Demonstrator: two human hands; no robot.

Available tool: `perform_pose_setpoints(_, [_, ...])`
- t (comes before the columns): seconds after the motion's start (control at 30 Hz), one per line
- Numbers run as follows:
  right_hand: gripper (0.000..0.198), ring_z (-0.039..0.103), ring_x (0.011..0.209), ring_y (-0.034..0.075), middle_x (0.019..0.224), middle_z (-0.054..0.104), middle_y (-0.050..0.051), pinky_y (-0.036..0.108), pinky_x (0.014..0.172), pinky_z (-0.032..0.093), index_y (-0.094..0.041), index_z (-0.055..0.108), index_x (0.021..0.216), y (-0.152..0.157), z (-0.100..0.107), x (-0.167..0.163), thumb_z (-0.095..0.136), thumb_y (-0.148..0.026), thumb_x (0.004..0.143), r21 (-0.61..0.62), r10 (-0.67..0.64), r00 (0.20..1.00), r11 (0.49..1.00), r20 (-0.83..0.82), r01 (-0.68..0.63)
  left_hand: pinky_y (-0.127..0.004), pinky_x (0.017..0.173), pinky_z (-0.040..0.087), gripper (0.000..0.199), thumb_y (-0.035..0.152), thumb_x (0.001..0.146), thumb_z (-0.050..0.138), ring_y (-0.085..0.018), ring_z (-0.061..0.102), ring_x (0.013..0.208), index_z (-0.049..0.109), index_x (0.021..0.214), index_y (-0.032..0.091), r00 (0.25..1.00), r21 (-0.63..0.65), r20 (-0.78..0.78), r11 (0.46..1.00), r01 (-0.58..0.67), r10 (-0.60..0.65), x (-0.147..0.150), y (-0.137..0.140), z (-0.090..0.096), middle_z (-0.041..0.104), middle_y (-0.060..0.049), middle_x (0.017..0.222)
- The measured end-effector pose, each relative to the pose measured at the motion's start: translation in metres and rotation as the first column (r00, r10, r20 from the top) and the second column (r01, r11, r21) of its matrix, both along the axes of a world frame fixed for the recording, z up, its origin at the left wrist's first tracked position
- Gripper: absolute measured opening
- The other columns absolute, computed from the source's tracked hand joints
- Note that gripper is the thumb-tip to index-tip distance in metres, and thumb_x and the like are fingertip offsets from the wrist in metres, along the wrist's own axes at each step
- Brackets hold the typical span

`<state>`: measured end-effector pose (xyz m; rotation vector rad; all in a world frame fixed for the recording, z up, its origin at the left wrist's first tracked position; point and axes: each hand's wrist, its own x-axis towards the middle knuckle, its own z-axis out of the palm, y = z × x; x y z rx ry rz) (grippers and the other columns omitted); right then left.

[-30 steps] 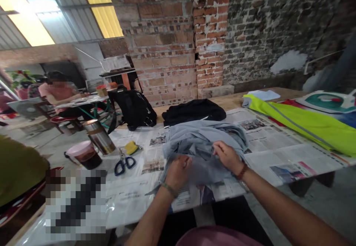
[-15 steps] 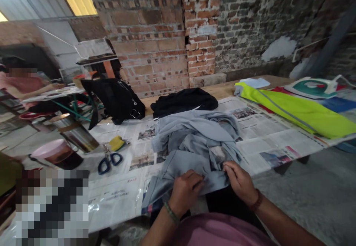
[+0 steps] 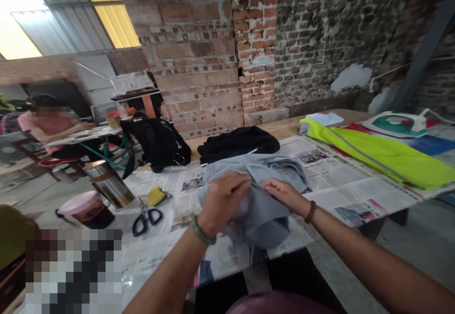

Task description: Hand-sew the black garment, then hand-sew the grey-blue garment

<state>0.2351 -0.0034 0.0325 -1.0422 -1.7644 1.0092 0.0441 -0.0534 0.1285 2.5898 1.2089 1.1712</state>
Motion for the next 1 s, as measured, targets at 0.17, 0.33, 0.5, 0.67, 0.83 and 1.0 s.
perform_pose_setpoints(0.17, [0.022, 0.052, 0.058, 0.012, 0.065, 0.057, -0.002, 0.022, 0.055, 0.040, -0.019, 0.049, 0.078, 0.004, -0.003, 0.006, 0.036, -0.036, 0.085, 0.094, -0.162, 0.987, 0.982, -0.017, 0.163, -0.020, 0.057, 0.042, 0.014, 0.022, 0.076, 0.051, -0.011, 0.054, 0.061, 0.063, 0.072, 0.017, 1.000, -0.208, 0.002, 0.978, -0.026, 0.027, -0.024, 0.027, 0.027, 0.062, 0.001, 0.066])
perform_pose_setpoints(0.33, [0.024, 0.054, 0.060, 0.014, 0.064, 0.059, 0.000, 0.023, 0.055, 0.039, -0.019, 0.053, 0.079, 0.015, -0.015, 0.003, 0.035, -0.032, 0.086, 0.363, -0.125, 0.929, 0.932, 0.347, -0.010, -0.019, 0.053, 0.040, 0.013, 0.027, 0.068, 0.057, -0.011, 0.053, 0.057, 0.065, 0.066, 0.017, 0.993, -0.449, -0.102, 0.894, 0.001, -0.052, -0.043, 0.043, 0.033, 0.060, 0.003, 0.060])
perform_pose_setpoints(0.5, [0.027, 0.058, 0.067, 0.017, 0.075, 0.062, 0.007, 0.026, 0.062, 0.041, -0.017, 0.054, 0.085, 0.064, 0.073, 0.017, 0.030, -0.029, 0.088, 0.711, -0.586, 0.805, 0.606, 0.096, 0.356, -0.021, 0.055, 0.042, 0.018, 0.029, 0.067, 0.059, -0.012, 0.053, 0.056, 0.065, 0.067, 0.012, 0.991, -0.447, -0.046, 0.885, -0.131, 0.124, -0.051, 0.066, 0.091, 0.059, 0.002, 0.060])
perform_pose_setpoints(0.67, [0.035, 0.059, 0.082, 0.018, 0.090, 0.062, 0.009, 0.029, 0.072, 0.041, -0.014, 0.054, 0.098, 0.085, 0.145, 0.025, 0.029, -0.037, 0.090, 0.866, -0.643, 0.746, 0.263, -0.173, 0.426, -0.027, 0.074, 0.041, 0.018, 0.026, 0.075, 0.054, -0.016, 0.055, 0.078, 0.064, 0.080, 0.013, 0.961, 0.157, 0.109, 0.951, -0.268, 0.253, -0.050, 0.084, 0.124, 0.059, 0.000, 0.074])
perform_pose_setpoints(0.83, [0.032, 0.059, 0.062, 0.017, 0.066, 0.063, 0.006, 0.028, 0.061, 0.045, -0.019, 0.060, 0.079, 0.056, 0.028, 0.030, 0.034, -0.036, 0.086, 0.830, -0.530, 0.809, 0.549, 0.254, 0.099, -0.020, 0.059, 0.041, 0.017, 0.021, 0.077, 0.049, -0.012, 0.055, 0.061, 0.063, 0.067, 0.018, 0.978, -0.238, -0.204, 0.966, -0.101, 0.052, -0.060, 0.050, 0.024, 0.061, 0.002, 0.065])
perform_pose_setpoints(1.0, [0.024, 0.063, 0.070, 0.018, 0.077, 0.067, 0.006, 0.029, 0.064, 0.050, -0.021, 0.060, 0.086, -0.017, -0.105, 0.050, 0.037, -0.027, 0.087, 0.708, -0.347, 0.877, 0.706, 0.333, 0.011, -0.017, 0.058, 0.041, 0.021, 0.013, 0.076, 0.047, -0.010, 0.058, 0.062, 0.066, 0.072, 0.020, 0.971, -0.577, -0.195, 0.816, -0.003, -0.134, -0.048, -0.030, -0.082, 0.064, 0.002, 0.066])
